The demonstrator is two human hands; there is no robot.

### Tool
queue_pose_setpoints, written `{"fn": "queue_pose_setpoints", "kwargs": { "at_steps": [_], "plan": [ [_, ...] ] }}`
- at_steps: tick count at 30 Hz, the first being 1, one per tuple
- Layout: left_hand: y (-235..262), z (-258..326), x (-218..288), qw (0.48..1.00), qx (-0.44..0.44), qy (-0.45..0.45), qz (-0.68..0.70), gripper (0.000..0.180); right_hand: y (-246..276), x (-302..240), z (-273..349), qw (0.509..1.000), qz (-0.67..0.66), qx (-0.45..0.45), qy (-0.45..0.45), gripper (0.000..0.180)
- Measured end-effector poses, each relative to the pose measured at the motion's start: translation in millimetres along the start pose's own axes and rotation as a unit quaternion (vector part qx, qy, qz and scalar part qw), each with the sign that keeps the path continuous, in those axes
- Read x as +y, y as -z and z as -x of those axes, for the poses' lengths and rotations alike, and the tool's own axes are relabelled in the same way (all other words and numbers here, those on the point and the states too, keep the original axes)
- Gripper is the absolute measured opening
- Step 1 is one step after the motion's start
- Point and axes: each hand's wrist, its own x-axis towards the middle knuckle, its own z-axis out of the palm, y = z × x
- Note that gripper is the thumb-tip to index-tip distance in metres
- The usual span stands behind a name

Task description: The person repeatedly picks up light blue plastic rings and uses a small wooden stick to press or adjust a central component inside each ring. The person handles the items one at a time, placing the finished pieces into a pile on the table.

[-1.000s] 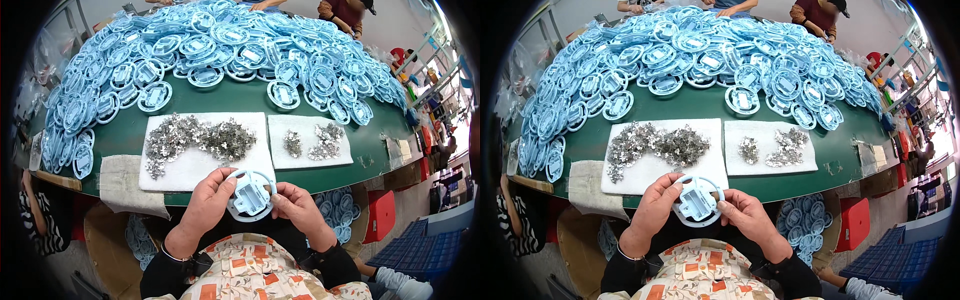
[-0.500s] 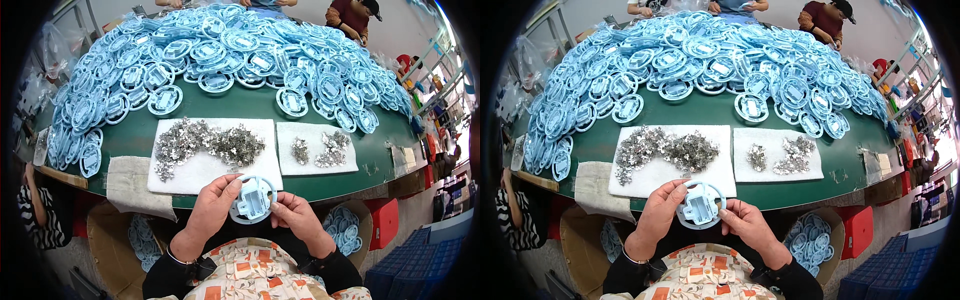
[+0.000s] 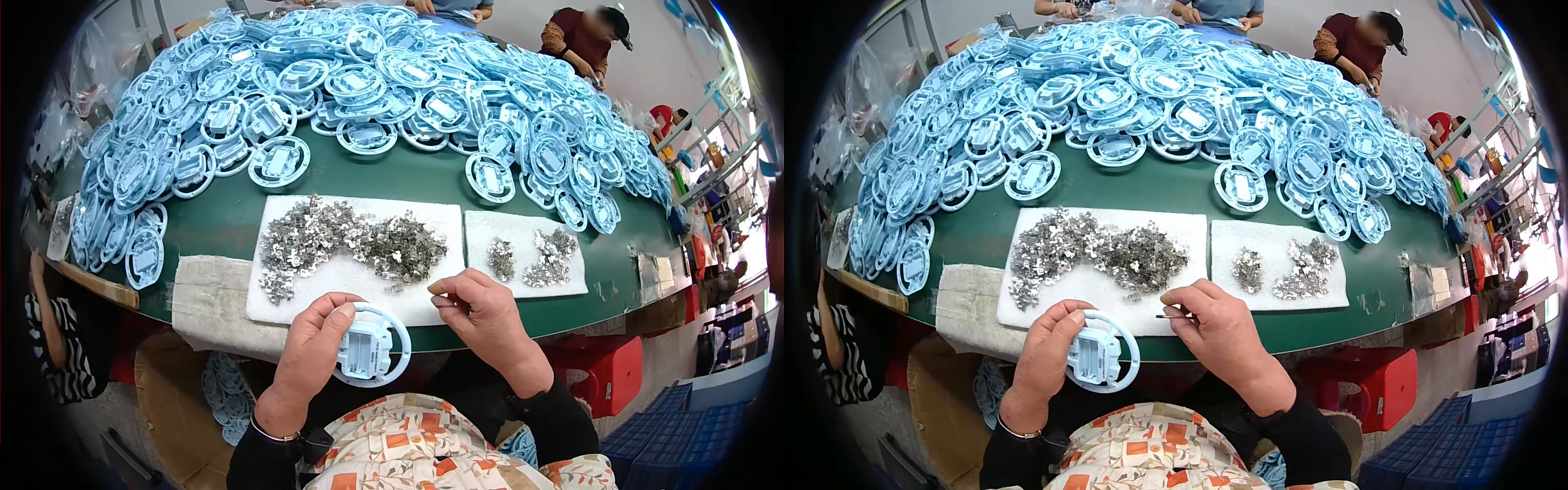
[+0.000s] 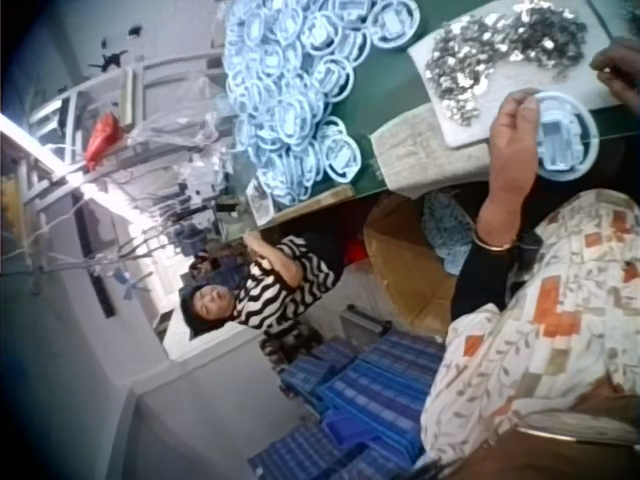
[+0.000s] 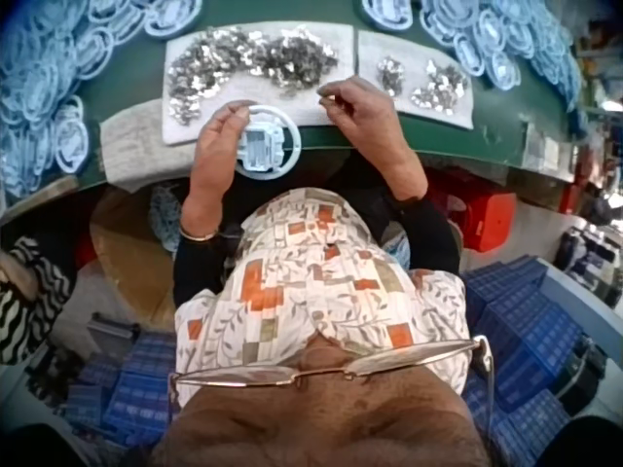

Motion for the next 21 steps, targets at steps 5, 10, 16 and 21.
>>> {"fn": "queue_pose_setpoints", "kwargs": {
  "at_steps": [5,10,16,21],
  "plan": [
    [5.6,-1.9,1.8,0.999,-0.029,0.032,-0.034,0.022,-21.5,-10.0,-30.8,0.997,0.051,-0.011,0.06,0.013],
    [4.7,-1.9,6.6,0.997,-0.046,0.046,-0.05,0.02,-33.9,-23.7,-59.5,0.983,0.148,-0.028,0.103,0.009],
    [10.4,-3.1,4.9,0.996,-0.06,0.054,-0.043,0.021,-49.7,-23.0,-80.4,0.969,0.22,-0.073,0.09,0.01],
    [12.3,-2.8,5.6,0.995,-0.072,0.063,-0.028,0.023,-40.1,-24.7,-77.6,0.976,0.166,-0.118,0.072,0.009]
  ]
}}
